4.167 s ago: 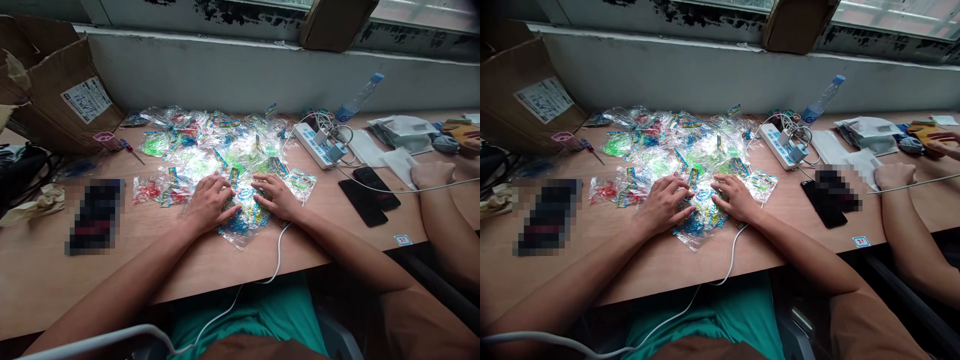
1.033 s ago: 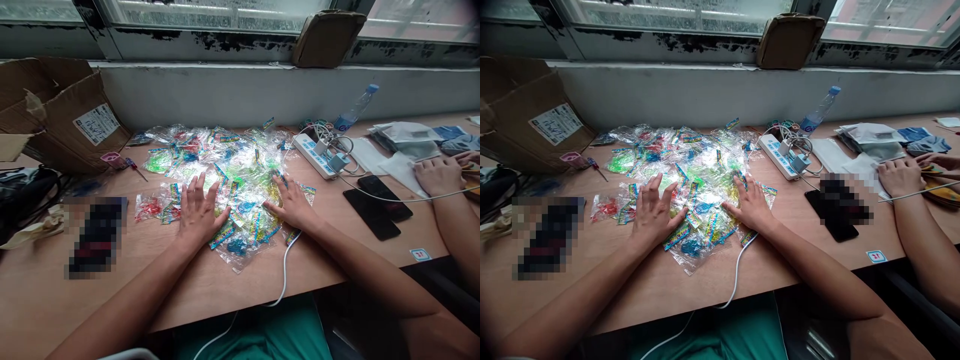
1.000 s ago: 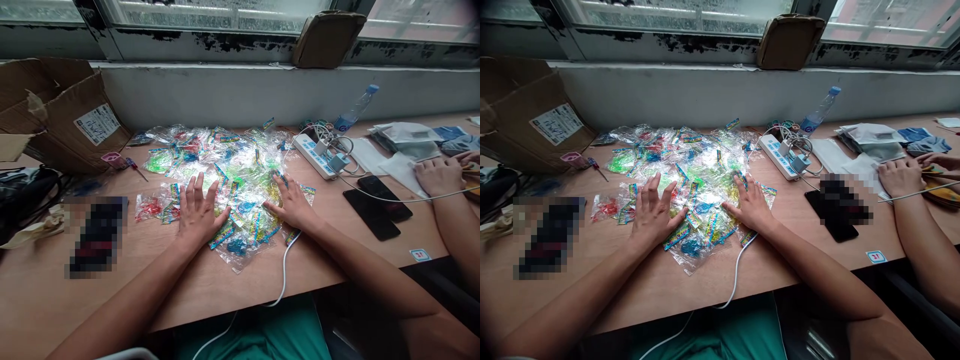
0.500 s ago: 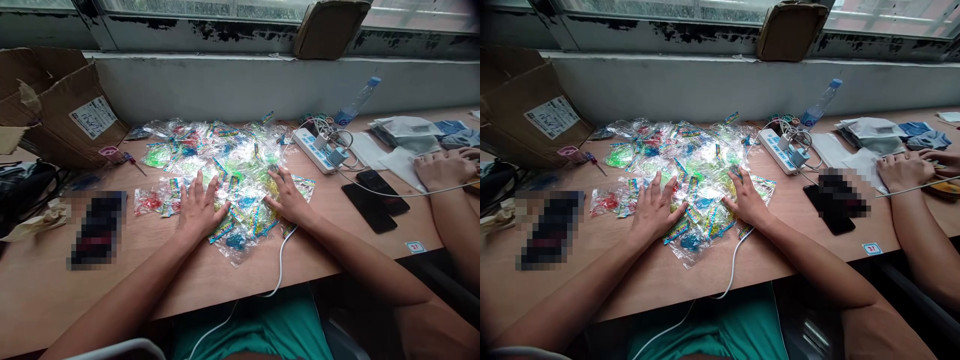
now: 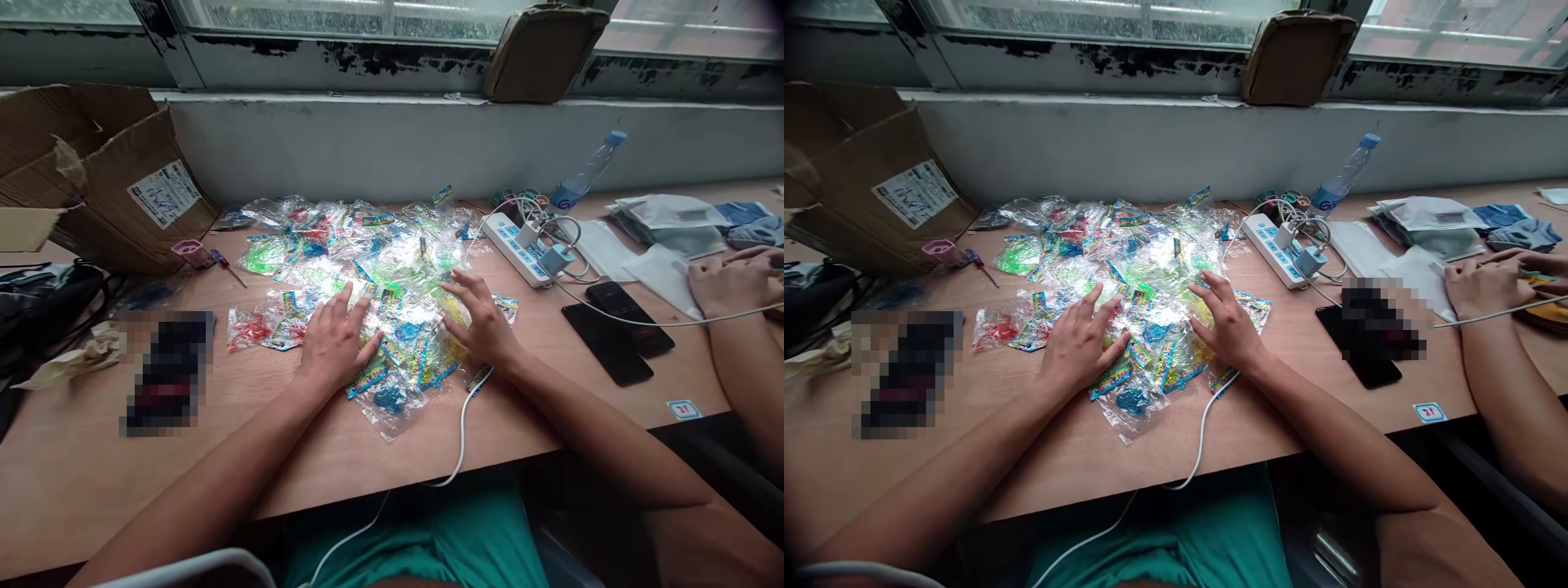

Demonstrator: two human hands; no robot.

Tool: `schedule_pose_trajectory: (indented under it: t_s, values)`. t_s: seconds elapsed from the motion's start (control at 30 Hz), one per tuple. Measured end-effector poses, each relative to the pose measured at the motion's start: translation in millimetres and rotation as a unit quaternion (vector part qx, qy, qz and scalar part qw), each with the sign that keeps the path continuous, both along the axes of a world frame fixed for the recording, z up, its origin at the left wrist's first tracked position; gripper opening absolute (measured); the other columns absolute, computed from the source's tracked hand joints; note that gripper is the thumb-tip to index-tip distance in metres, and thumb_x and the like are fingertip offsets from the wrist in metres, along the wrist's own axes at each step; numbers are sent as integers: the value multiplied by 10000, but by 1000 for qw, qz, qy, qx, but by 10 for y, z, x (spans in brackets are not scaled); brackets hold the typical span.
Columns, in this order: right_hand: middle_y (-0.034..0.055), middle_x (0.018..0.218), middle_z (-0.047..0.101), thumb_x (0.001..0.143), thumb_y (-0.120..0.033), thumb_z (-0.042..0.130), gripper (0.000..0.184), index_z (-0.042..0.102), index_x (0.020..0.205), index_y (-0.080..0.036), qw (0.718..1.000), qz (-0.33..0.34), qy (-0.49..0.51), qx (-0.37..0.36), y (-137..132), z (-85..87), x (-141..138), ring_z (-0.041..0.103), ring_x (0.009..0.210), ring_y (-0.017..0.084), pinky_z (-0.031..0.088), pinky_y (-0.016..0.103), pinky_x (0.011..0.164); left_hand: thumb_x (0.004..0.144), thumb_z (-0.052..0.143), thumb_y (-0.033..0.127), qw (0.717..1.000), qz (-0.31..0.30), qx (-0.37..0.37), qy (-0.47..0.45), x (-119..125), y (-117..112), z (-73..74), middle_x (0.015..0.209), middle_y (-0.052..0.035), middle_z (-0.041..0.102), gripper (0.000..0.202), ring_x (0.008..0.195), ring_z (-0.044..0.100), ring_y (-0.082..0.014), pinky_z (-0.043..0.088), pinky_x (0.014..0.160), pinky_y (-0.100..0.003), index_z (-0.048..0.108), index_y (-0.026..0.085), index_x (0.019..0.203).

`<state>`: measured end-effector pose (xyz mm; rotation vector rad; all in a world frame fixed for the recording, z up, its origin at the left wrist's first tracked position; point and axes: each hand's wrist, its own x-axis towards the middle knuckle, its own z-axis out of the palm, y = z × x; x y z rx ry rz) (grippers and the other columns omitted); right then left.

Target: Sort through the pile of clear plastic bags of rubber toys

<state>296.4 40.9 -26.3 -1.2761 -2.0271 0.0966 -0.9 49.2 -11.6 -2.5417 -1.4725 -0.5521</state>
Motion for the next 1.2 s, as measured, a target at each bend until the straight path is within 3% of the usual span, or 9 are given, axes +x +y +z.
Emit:
schedule_pose_trajectory:
  t_s: [0.1,0.2,0.27,0.4,0.5,0.63,0.87,1.2]
  values:
    - [158,1517,553,987,-330,624,442,588,1421,-249,998,-46,-7,33,7,25,34,536,1438,338,433,588,1222,1018,582,502,1000,7,-16,16,8,-11,42,1658,-178,422,574,1366,566,-385,492,1112,-534,504,201,1501]
    - [154,1463,617,991,-448,623,525,544,1463,-231,990,-132,-30,37,18,37,93,563,1383,362,321,658,1254,1026,582,478,1000,1,-17,18,4,-17,66,1643,-161,450,529,1329,595,-365,528,1069,-510,545,194,1471]
    - [172,1482,604,993,-555,592,645,478,1524,-208,981,-188,-57,4,26,39,143,543,1393,384,301,671,1246,1024,593,465,1000,-3,-6,13,-4,-16,72,1613,-145,491,480,1281,624,-354,553,1020,-502,582,204,1427]
    - [244,1512,553,1015,-684,451,794,382,1596,-147,948,-271,-127,-109,34,23,217,533,1379,441,388,647,1159,1012,625,435,999,-24,25,-5,-19,-4,66,1547,-130,559,426,1218,659,-341,580,938,-485,615,216,1377]
    - [254,1469,580,1023,-662,440,783,378,1597,-132,935,-271,-172,-152,24,8,218,571,1303,429,441,579,1090,1008,639,397,997,-56,52,-21,-22,7,49,1527,-134,575,396,1232,660,-332,584,929,-469,626,212,1358]
    - [239,1449,595,1015,-592,505,735,397,1588,-145,932,-262,-208,-143,-2,8,192,552,1272,414,445,544,1026,1018,637,385,992,-86,88,-33,-20,17,22,1508,-137,587,365,1252,647,-326,571,960,-470,637,219,1342]
    - [232,1348,633,1024,-615,461,662,509,1508,-165,920,-276,-248,-129,23,-7,231,548,1180,406,408,548,960,1018,644,381,990,-87,104,-43,-14,5,7,1508,-136,569,371,1352,570,-325,434,1203,-550,635,222,1354]
    - [192,1220,635,1024,-545,510,513,624,1371,-186,935,-251,-226,-113,85,-40,283,552,1172,382,425,474,927,1015,642,382,988,-95,112,-49,-25,2,-9,1493,-145,569,386,1369,558,-316,397,1238,-548,624,212,1360]
